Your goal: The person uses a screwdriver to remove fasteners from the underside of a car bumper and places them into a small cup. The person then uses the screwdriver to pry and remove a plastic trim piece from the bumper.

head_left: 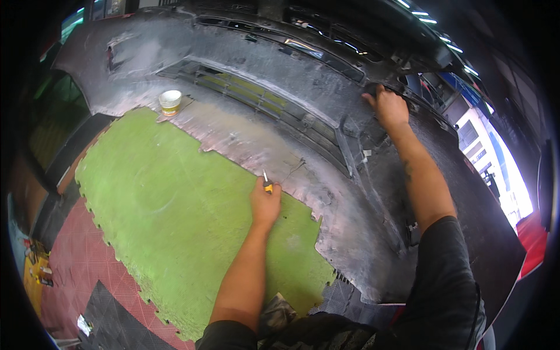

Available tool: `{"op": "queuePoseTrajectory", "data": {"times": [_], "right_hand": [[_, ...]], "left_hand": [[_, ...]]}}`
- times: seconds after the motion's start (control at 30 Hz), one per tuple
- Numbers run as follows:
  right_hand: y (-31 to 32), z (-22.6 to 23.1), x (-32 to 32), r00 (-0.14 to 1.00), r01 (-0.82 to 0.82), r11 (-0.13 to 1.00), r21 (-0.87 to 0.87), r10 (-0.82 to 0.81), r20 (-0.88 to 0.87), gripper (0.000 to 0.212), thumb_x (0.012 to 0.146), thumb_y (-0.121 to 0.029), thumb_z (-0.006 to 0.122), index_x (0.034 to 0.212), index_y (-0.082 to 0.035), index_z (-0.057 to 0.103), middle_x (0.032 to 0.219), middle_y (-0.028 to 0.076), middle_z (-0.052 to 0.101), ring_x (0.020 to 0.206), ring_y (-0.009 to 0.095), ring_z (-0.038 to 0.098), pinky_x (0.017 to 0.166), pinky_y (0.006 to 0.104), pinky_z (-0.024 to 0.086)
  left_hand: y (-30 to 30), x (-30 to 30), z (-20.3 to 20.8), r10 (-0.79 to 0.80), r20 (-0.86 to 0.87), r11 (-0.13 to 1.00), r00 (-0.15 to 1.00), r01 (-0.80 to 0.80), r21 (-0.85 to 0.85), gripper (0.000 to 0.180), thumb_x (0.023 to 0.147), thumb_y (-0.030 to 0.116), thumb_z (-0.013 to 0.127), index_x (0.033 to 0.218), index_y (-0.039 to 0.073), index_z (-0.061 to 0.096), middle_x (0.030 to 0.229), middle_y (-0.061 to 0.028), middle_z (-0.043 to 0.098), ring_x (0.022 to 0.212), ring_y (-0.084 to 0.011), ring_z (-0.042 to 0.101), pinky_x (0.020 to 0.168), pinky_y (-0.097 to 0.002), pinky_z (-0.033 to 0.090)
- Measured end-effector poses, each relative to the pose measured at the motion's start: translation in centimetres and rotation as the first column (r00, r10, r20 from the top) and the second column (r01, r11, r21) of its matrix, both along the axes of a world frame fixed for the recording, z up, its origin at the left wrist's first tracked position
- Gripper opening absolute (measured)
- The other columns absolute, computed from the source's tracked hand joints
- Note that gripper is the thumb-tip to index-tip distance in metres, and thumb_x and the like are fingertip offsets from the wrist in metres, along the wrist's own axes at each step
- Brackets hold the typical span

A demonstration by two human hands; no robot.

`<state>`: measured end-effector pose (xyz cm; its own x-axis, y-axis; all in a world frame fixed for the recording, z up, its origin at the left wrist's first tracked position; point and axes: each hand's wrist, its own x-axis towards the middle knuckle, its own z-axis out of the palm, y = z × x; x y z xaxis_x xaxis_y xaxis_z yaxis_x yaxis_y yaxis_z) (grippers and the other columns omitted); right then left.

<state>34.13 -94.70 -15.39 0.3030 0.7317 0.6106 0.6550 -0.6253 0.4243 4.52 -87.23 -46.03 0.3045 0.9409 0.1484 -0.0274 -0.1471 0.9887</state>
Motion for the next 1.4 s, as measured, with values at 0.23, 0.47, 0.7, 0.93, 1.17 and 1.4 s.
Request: {"op": "queuePoseTrajectory", "data": {"times": [0.23,0.47,0.7,0.93,1.17,1.4], "right_hand": [[-7.1,-8.2,-11.4,0.775,-0.016,0.878,0.478,0.313,-0.549,0.037,0.099,-0.038,0.074,0.108,-0.003,0.076,0.083,0.02,0.077,0.079,0.038,0.077,0.071,0.0485,0.06],[-13.8,-7.1,-16.2,0.749,-0.185,0.72,0.668,0.544,-0.378,0.032,0.099,-0.035,0.074,0.094,-0.003,0.078,0.08,0.018,0.075,0.072,0.033,0.073,0.067,0.0433,0.056],[-14.8,16.9,-5.7,0.98,0.055,0.853,0.519,0.053,-0.19,0.045,0.102,-0.045,0.06,0.109,-0.005,0.082,0.102,0.024,0.078,0.098,0.038,0.076,0.09,0.0479,0.058],[-11.9,13.8,-0.1,0.702,-0.047,0.999,-0.008,0.027,-0.711,0.063,0.108,-0.047,0.052,0.154,-0.004,0.059,0.157,0.017,0.059,0.136,0.033,0.061,0.11,0.0477,0.048],[-10.2,16.0,-0.9,0.437,-0.167,0.967,-0.192,-0.101,-0.894,0.086,0.104,-0.067,0.053,0.169,-0.013,0.035,0.177,0.017,0.025,0.163,0.033,0.027,0.133,0.0485,0.021],[-7.1,12.9,5.7,0.583,-0.156,0.956,-0.248,-0.113,-0.805,0.093,0.099,-0.074,0.057,0.166,-0.011,0.041,0.173,0.016,0.037,0.162,0.033,0.028,0.132,0.0458,0.02]], "left_hand": [[0.9,1.6,-2.4,0.075,0.195,0.997,0.978,-0.068,-0.044,0.02,0.099,0.022,0.062,0.108,0.005,0.058,0.071,-0.0052,0.056,0.063,-0.0189,0.055,0.06,-0.0363,0.046],[2.2,-1.1,-1.2,-0.007,0.464,0.898,0.886,0.209,-0.386,0.018,0.097,0.026,0.057,0.105,0.011,0.053,0.074,-0.0047,0.056,0.054,-0.0128,0.045,0.047,-0.0262,0.034],[-1.2,-0.7,3.8,-0.129,0.729,0.564,0.672,0.655,-0.503,0.042,0.111,0.056,0.05,0.102,0.016,0.057,0.066,0.0035,0.046,0.047,-0.0082,0.032,0.043,-0.025,0.024],[-1.8,-1.7,9.1,-0.138,0.752,0.627,0.645,0.645,-0.438,0.032,0.107,0.044,0.056,0.101,0.013,0.062,0.064,0.0024,0.047,0.047,-0.0078,0.032,0.043,-0.0254,0.023],[-1.8,-0.8,12.6,-0.148,0.722,0.692,0.676,0.592,-0.412,0.025,0.107,0.038,0.055,0.1,0.015,0.061,0.063,0.0045,0.042,0.047,-0.0072,0.032,0.043,-0.0247,0.024],[-1.7,3.6,15.3,-0.243,0.695,0.739,0.677,0.594,-0.319,0.029,0.111,0.041,0.055,0.1,0.016,0.058,0.063,0.0045,0.039,0.047,-0.0069,0.03,0.043,-0.0245,0.023]]}}
